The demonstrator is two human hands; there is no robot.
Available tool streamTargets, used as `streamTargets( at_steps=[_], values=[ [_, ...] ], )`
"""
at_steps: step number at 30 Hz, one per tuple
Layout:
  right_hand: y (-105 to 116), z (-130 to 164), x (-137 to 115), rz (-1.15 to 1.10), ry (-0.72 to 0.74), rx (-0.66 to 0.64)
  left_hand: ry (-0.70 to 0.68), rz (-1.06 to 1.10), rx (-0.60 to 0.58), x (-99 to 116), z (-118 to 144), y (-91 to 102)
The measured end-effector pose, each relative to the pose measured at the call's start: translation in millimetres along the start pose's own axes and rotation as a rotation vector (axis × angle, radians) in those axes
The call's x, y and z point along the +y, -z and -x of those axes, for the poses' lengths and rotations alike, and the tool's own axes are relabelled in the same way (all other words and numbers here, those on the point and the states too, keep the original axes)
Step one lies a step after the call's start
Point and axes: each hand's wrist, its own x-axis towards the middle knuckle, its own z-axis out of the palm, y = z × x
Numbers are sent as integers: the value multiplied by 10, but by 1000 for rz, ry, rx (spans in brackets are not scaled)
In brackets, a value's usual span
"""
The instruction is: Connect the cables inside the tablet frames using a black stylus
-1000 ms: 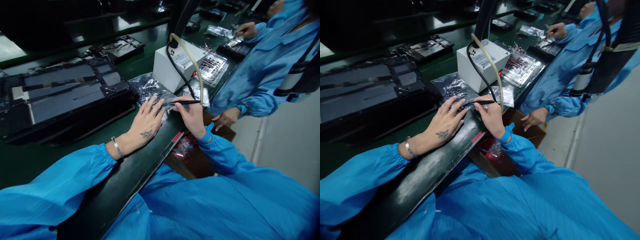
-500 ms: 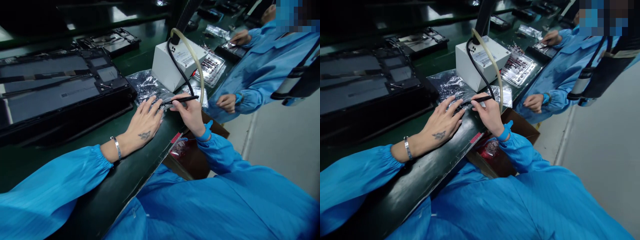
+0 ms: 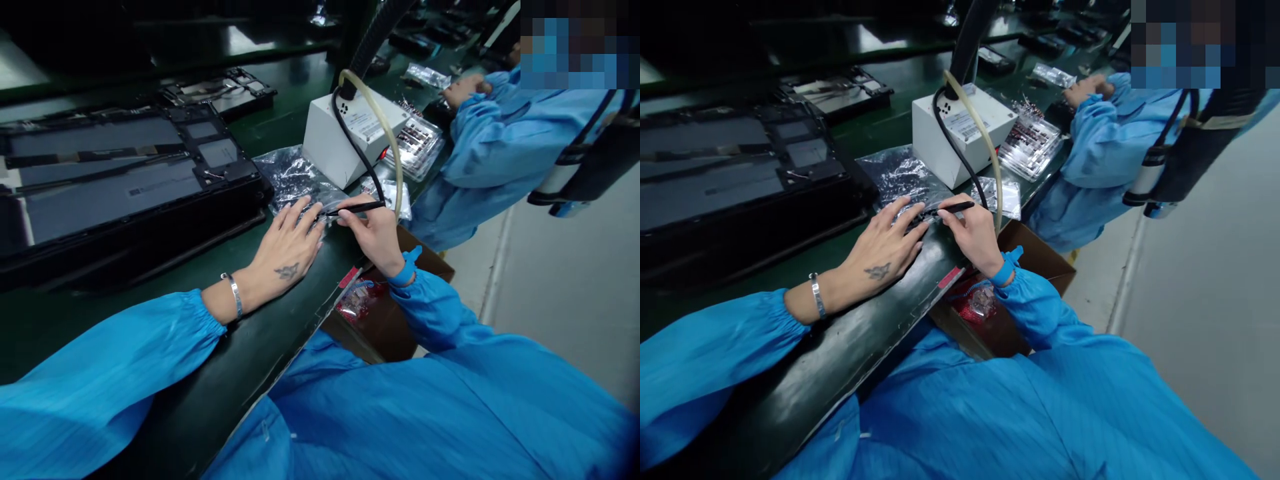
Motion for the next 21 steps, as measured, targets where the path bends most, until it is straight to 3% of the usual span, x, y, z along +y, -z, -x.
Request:
streamTargets(
  at_steps=[6,10,13,15,18,21],
  values=[
    [169,128,-185,-311,10,243,-47,-90,22,-43,-47,77],
    [573,360,-254,-550,-49,418,-217,11,130,132,-503,224],
    [919,572,-184,-693,-85,550,-269,462,115,565,-1052,184],
    [1128,697,-80,-783,-93,687,-123,977,-31,970,-1399,64],
    [1388,816,153,-945,-145,917,195,1704,-366,1551,-1770,-149],
    [1592,835,457,-1140,-233,1055,330,1973,-501,1883,-1868,-232]
  ],
)
